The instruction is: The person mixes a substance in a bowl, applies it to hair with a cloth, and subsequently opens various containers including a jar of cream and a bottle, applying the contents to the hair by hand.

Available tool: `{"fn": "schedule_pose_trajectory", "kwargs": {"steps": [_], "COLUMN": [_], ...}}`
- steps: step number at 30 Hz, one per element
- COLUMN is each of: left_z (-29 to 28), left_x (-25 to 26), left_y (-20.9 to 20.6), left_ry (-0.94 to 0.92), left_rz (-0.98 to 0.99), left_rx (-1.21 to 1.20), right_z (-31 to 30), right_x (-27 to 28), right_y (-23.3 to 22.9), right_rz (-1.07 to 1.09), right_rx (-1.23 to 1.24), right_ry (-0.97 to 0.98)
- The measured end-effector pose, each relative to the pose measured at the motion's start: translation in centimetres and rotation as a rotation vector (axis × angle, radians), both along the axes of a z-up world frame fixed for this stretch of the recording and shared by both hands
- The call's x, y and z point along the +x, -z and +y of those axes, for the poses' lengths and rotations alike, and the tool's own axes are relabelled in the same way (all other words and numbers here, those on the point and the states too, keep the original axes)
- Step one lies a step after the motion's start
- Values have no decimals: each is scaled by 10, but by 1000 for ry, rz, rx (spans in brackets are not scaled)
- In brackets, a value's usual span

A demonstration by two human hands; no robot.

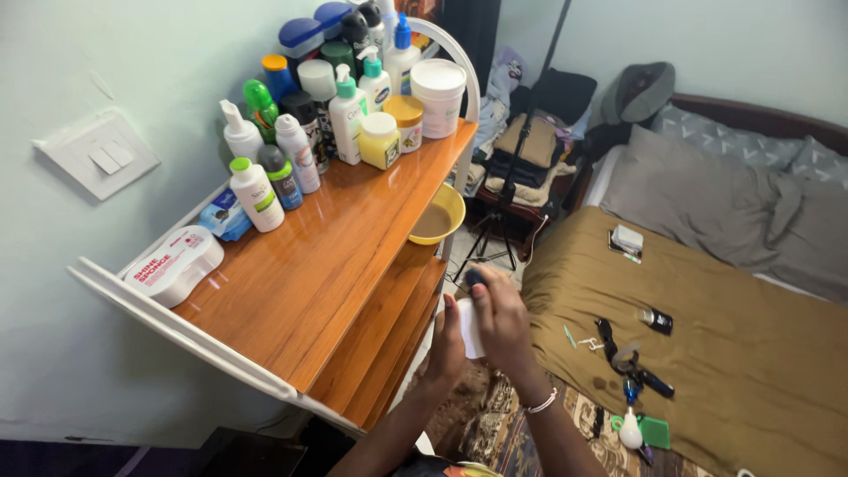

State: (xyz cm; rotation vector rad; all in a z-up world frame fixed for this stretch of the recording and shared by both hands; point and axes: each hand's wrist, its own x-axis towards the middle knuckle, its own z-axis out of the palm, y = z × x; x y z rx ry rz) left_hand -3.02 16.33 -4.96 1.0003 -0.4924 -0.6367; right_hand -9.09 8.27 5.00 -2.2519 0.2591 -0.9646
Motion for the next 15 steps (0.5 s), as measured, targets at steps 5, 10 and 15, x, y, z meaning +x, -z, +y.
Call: {"fn": "schedule_pose_trajectory", "kwargs": {"steps": [5, 10, 15], "left_z": [10, 2, -6], "left_x": [17, 27, 32], "left_y": [3, -2, -15], "left_ry": [-72, -156, -99], "left_rz": [-151, -88, 456], "left_rx": [114, 176, -116], "right_z": [-52, -47, 15], "right_x": [16, 16, 7], "right_y": [30, 20, -3], "right_rz": [234, 81, -340], "right_rx": [629, 638, -66], "right_ry": [-141, -96, -146]}}
